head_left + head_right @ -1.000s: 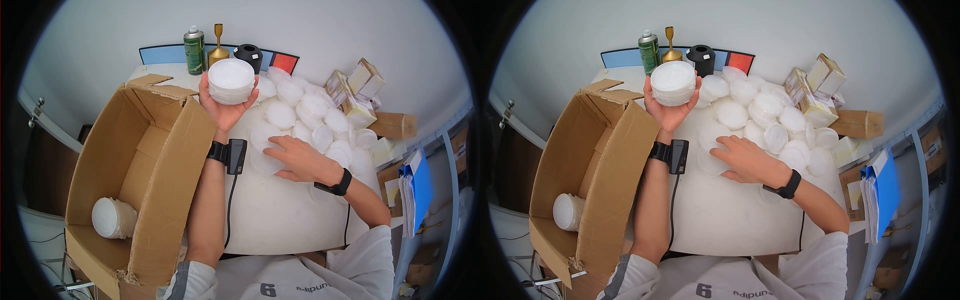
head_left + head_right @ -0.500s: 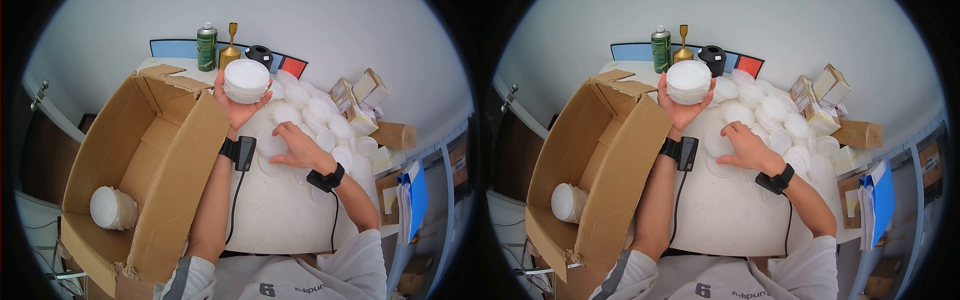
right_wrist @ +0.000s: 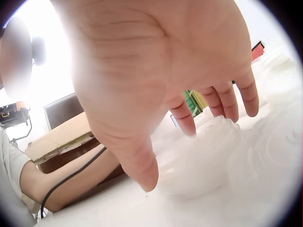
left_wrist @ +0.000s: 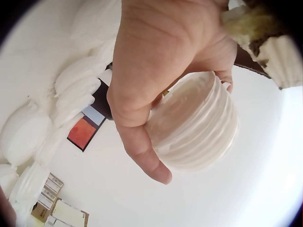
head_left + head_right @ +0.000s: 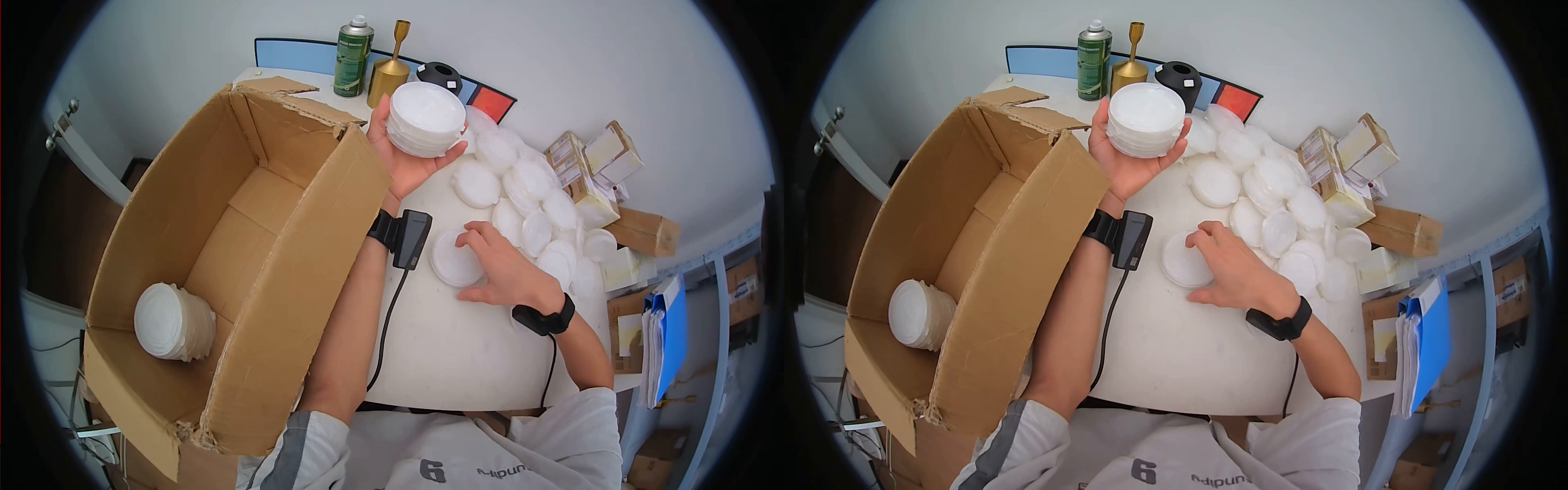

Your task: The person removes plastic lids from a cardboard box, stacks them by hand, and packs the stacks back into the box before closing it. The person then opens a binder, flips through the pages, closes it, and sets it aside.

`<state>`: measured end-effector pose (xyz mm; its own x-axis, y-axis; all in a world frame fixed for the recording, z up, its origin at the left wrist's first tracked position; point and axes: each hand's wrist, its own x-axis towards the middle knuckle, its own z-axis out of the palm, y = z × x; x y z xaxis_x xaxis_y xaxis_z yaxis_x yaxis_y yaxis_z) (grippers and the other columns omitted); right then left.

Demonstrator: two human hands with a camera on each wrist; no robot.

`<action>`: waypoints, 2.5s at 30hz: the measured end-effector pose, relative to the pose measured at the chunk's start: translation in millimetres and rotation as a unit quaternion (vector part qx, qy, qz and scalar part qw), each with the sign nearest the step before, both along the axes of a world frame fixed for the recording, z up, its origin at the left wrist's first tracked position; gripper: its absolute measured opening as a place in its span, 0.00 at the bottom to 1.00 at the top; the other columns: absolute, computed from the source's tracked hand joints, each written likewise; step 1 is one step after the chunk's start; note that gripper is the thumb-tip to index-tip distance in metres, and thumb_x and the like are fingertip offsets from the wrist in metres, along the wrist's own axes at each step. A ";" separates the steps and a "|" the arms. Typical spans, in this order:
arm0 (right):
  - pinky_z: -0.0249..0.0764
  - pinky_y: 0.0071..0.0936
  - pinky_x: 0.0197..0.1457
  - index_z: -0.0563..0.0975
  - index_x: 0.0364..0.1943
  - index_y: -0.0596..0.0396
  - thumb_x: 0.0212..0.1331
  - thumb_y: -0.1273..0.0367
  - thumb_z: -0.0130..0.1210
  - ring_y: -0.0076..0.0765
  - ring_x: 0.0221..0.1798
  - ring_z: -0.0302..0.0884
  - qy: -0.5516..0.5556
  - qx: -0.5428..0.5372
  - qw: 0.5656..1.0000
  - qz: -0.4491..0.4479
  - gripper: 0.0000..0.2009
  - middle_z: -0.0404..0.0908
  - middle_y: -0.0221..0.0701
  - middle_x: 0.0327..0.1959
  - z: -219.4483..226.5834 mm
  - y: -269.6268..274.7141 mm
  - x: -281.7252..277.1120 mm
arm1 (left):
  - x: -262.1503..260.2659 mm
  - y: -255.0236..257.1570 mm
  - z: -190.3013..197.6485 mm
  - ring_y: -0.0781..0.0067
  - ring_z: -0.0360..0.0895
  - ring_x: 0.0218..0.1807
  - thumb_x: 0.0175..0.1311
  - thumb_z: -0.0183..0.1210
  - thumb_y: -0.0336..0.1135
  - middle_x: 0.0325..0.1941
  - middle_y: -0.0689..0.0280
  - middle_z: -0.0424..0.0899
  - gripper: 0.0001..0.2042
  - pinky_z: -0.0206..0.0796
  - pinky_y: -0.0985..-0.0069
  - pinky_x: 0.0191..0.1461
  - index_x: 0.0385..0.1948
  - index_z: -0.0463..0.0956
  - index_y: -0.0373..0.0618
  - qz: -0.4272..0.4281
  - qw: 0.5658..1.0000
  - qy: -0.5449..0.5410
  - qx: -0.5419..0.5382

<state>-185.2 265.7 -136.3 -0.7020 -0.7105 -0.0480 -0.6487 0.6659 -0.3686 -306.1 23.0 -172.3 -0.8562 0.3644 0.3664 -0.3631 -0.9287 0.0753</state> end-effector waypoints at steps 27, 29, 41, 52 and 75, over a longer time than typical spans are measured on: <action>0.73 0.40 0.69 0.66 0.58 0.54 0.51 0.65 0.77 0.40 0.68 0.71 0.047 -0.325 0.932 -0.155 0.34 0.71 0.39 0.64 78.5 0.8 -36.4 | 36.4 62.5 30.4 0.60 0.76 0.66 0.69 0.59 0.63 0.66 0.63 0.78 0.32 0.71 0.47 0.64 0.69 0.70 0.56 -0.063 0.977 0.045 -0.198; 0.75 0.40 0.68 0.66 0.56 0.53 0.53 0.68 0.75 0.40 0.69 0.71 0.032 -0.354 0.924 -0.143 0.31 0.70 0.40 0.67 76.0 0.4 -37.7 | 37.5 63.9 31.8 0.60 0.76 0.66 0.69 0.59 0.63 0.67 0.63 0.78 0.32 0.71 0.48 0.64 0.69 0.70 0.56 -0.051 0.977 0.045 -0.202; 0.68 0.42 0.75 0.66 0.52 0.51 0.62 0.67 0.70 0.40 0.71 0.69 -0.082 -0.495 0.862 -0.075 0.23 0.67 0.43 0.73 71.4 20.0 -57.6 | 37.8 62.0 40.9 0.57 0.74 0.70 0.69 0.57 0.66 0.71 0.61 0.74 0.36 0.70 0.44 0.68 0.73 0.64 0.57 -0.042 0.982 0.086 -0.165; 0.66 0.35 0.76 0.62 0.75 0.62 0.55 0.60 0.75 0.36 0.72 0.71 -0.196 -0.345 0.913 -0.099 0.46 0.73 0.37 0.70 123.3 18.9 -62.2 | 35.6 51.1 42.6 0.56 0.72 0.73 0.65 0.50 0.78 0.72 0.58 0.72 0.45 0.71 0.44 0.70 0.74 0.63 0.51 -0.050 0.972 0.153 -0.170; 0.77 0.34 0.59 0.66 0.65 0.62 0.57 0.61 0.72 0.34 0.61 0.76 -0.402 0.146 0.898 0.104 0.36 0.76 0.39 0.56 118.9 -390.5 -31.3 | 12.7 52.6 -17.8 0.41 0.78 0.65 0.77 0.49 0.60 0.69 0.54 0.75 0.31 0.80 0.35 0.52 0.67 0.69 0.43 -0.081 0.975 0.206 0.009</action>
<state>-216.5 -124.8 -17.4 -0.2110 -0.6966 -0.6858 -0.3718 0.7060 -0.6027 -293.5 75.6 -190.1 -0.5666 0.4730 0.6747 -0.4472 -0.8643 0.2303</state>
